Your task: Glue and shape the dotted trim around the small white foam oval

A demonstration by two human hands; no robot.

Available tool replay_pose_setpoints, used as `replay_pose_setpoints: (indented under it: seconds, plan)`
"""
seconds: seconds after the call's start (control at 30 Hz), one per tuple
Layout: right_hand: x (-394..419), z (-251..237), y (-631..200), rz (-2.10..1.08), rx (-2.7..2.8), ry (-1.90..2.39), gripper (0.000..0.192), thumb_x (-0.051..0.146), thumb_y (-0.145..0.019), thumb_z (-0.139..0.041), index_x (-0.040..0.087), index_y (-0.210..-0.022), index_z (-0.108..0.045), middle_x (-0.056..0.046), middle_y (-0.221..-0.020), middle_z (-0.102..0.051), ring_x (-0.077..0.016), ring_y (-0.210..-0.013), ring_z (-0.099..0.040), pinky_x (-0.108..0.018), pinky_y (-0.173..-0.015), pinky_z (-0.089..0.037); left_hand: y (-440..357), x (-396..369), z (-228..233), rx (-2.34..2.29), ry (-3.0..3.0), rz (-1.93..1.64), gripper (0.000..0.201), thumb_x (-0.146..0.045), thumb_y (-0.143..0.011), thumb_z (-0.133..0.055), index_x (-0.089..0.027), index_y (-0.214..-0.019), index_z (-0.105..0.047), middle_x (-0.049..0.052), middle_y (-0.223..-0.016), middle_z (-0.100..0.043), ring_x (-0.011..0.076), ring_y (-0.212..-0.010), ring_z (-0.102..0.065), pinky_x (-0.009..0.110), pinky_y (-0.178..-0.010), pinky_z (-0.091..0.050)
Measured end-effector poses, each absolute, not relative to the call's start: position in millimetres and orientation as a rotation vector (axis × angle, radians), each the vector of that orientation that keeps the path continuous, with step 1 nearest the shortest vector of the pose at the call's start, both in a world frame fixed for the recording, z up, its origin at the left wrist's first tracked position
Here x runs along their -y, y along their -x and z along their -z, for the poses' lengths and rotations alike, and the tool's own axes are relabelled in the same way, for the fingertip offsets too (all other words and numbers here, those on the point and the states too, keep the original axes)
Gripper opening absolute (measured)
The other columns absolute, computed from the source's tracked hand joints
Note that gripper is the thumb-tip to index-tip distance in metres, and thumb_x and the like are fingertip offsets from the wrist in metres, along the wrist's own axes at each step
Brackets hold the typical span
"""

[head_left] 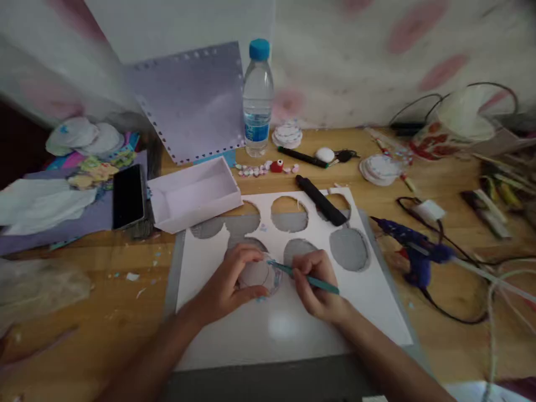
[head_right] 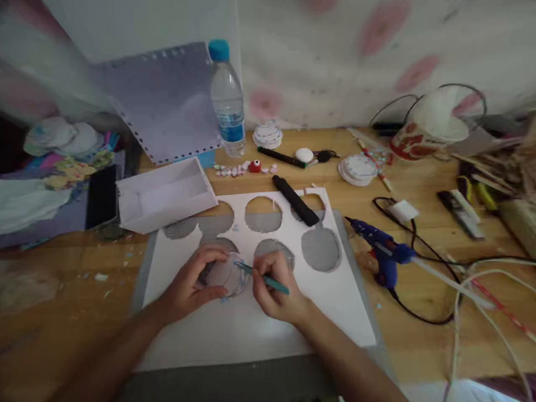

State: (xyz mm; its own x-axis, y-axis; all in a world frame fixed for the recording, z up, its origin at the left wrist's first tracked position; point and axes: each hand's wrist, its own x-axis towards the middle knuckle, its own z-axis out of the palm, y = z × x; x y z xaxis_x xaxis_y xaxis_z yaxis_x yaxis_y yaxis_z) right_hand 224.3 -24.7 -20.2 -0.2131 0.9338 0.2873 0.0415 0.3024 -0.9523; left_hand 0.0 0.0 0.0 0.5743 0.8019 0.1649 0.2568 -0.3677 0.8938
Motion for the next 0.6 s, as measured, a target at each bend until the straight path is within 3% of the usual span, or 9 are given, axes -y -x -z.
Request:
replay_pose_setpoints:
  seconds: [0.6]
  plan:
    - [21.8,14.3,-220.7,-1.018,1.516,0.901,0.015,0.013,-0.092,-0.042,0.026,-0.092,-0.034,0.005,-0.071,-0.037,-0.0106,-0.055,-0.035,-0.024,-0.051,-0.030,-4.2,-1.8,-2.1,-0.863,-1.910,-0.773,0.041,-0.036,-0.085,-0.068,-0.026,-0.119,-0.047,0.008,-0.118,-0.051,0.0227,-0.113,-0.051,0.032,-0.094,-0.043]
